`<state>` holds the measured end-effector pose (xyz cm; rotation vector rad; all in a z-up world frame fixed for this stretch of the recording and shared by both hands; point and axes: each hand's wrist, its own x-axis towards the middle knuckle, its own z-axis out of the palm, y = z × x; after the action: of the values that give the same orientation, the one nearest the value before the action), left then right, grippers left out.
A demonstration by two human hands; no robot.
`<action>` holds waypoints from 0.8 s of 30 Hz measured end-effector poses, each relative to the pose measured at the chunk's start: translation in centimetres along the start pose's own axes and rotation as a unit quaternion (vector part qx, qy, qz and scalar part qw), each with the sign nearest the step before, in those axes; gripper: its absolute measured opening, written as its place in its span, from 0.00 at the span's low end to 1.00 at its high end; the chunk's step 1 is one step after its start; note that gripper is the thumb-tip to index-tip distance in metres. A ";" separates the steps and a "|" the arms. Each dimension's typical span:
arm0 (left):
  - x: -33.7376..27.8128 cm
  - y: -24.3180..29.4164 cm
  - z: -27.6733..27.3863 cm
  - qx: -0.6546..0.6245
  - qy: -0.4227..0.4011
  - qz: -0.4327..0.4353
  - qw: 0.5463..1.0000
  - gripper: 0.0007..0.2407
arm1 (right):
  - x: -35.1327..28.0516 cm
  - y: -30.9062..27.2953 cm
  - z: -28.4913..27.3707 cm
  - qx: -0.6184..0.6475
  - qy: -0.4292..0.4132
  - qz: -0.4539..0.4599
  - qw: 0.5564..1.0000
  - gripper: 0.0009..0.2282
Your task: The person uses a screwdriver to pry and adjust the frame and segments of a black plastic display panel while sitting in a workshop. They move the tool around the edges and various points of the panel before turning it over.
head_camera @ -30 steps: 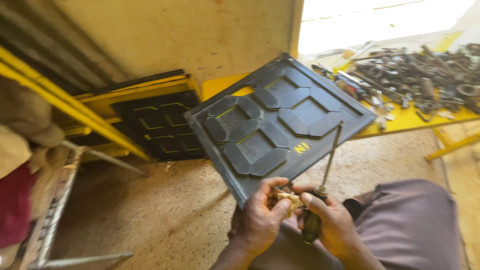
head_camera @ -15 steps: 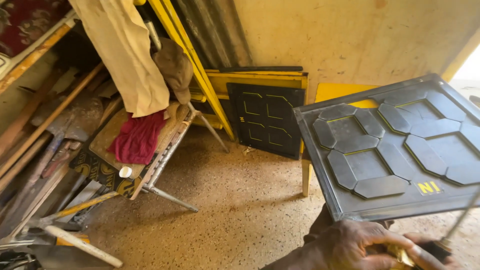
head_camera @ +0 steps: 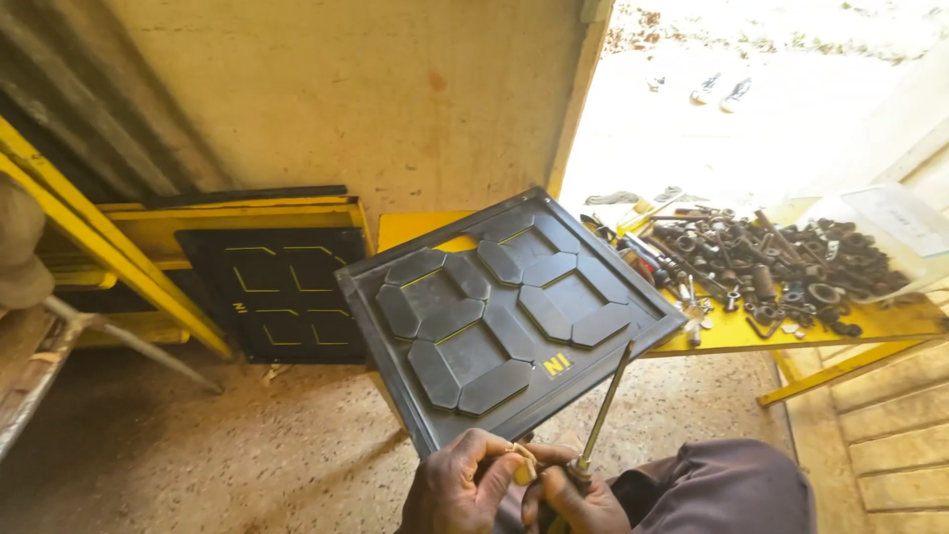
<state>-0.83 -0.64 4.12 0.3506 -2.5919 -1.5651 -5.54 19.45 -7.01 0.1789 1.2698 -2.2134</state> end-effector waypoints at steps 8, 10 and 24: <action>-1.5 0.7 0.9 0.088 0.013 0.013 0.996 0.09 | -0.4 0.2 1.4 -0.066 -0.006 -0.122 0.990 0.08; -1.1 0.1 1.5 0.111 0.014 0.001 0.994 0.08 | -0.3 -0.2 1.9 -0.049 0.000 -0.153 0.987 0.06; 5.8 -10.6 -2.0 -0.252 0.152 -0.176 0.939 0.17 | 0.2 -19.0 -1.1 -0.109 0.433 -0.117 0.887 0.13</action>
<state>-4.51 -8.46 -4.51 0.9508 -1.8837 -2.0162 -16.17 27.55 6.59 1.0688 2.0799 -2.2183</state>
